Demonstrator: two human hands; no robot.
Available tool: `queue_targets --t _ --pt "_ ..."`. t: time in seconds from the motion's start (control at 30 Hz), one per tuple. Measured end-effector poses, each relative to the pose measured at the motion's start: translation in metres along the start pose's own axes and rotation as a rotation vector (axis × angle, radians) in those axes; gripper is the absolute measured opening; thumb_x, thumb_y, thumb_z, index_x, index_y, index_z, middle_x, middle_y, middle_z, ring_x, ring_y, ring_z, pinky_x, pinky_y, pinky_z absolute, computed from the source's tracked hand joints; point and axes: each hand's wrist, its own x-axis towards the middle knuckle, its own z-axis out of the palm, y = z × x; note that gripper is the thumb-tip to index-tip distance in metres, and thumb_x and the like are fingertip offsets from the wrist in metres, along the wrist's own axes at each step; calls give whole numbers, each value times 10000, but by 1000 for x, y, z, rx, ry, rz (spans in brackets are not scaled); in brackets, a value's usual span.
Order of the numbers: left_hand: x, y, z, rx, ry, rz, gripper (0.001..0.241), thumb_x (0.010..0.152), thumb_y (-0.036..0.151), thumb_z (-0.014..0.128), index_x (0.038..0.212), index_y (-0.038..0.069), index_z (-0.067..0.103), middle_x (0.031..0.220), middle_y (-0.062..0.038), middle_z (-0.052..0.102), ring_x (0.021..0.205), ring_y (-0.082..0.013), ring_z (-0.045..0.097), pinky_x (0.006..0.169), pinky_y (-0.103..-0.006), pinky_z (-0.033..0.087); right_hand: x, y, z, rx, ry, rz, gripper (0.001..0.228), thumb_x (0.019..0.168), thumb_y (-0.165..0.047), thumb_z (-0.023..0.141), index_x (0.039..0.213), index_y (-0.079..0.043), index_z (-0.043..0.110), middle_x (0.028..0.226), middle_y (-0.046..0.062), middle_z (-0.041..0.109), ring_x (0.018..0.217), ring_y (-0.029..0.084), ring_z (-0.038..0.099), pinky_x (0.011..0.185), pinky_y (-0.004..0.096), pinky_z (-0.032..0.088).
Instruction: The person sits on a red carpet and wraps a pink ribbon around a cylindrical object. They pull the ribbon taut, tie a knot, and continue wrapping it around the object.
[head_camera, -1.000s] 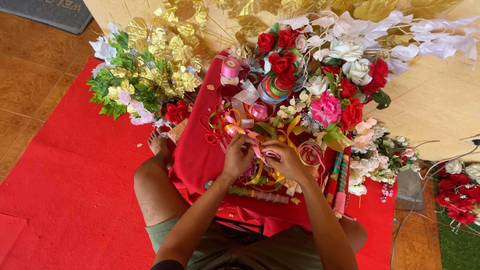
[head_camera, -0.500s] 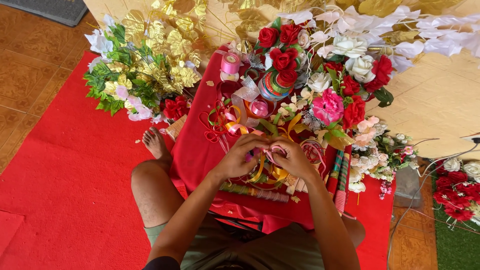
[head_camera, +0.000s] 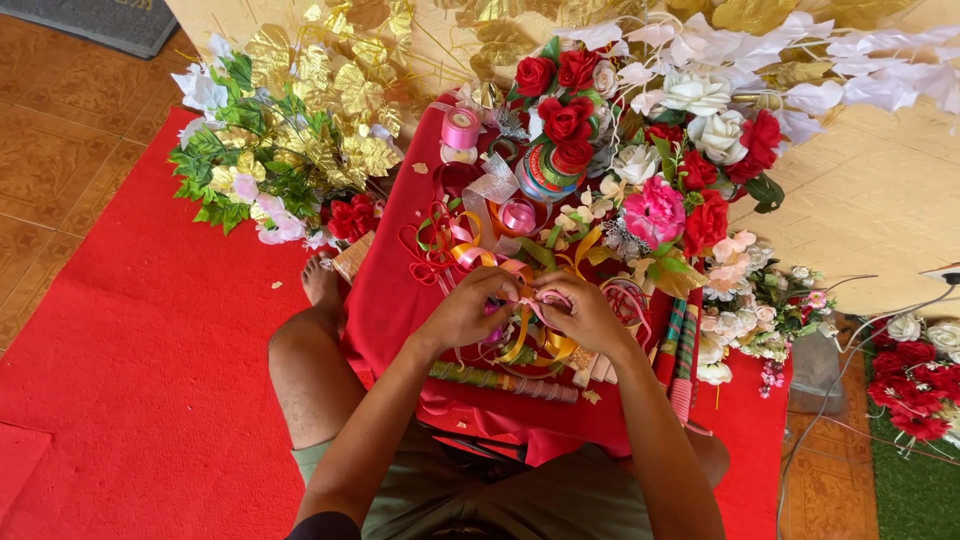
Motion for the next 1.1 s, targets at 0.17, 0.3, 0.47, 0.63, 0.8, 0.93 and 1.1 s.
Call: queue_targets --t 0.17,0.3,0.47,0.63,0.8,0.93,1.1 --pt "2 11 -5 36 -64 -16 130 887 13 728 977 46 641 1006 -196 683 1007 -478 658 837 -535 532 -2 -4 0 -14 -24 9 104 906 -51 754 983 15 731 1160 180 730 1085 373 707 928 463 541" --pt "1 10 -2 55 -76 -9 128 896 14 718 982 53 632 1001 -182 680 1006 -469 661 829 -528 539 -4 -2 -2 -15 -48 28 115 909 -73 750 996 0 729 1181 170 723 1105 369 700 936 457 539" --pt "0 12 -1 50 -87 -30 143 890 29 724 988 60 625 1019 -171 682 1016 -459 664 826 -521 546 -6 -3 -4 29 -56 76 116 906 -55 733 1011 -6 741 1191 175 724 1121 364 694 950 462 529" --pt "1 9 2 63 -98 -9 140 893 25 722 990 62 629 1011 -171 676 1008 -456 666 823 -516 550 -5 -9 -3 56 -75 90 146 915 -57 733 1047 5 731 1205 182 721 1138 364 686 970 477 517" --pt "2 11 3 76 -99 -6 127 902 23 713 992 58 630 1007 -172 674 1003 -454 668 819 -514 552 -4 1 -3 100 -85 88 175 930 -64 730 1093 -3 746 1222 170 724 1167 348 673 997 469 498" --pt "2 11 1 115 -108 0 129 907 39 715 999 71 630 1001 -169 668 1002 -454 668 817 -508 554 -1 2 -1 104 -110 77 194 939 -75 727 1119 -8 757 1240 178 719 1187 361 661 1011 480 489" --pt "0 11 -1 141 -103 3 123 910 49 723 987 58 628 1010 -178 673 1002 -464 668 809 -514 557 -2 15 3 104 -84 59 169 909 -88 772 1061 -14 774 1210 160 731 1157 331 676 991 453 502"
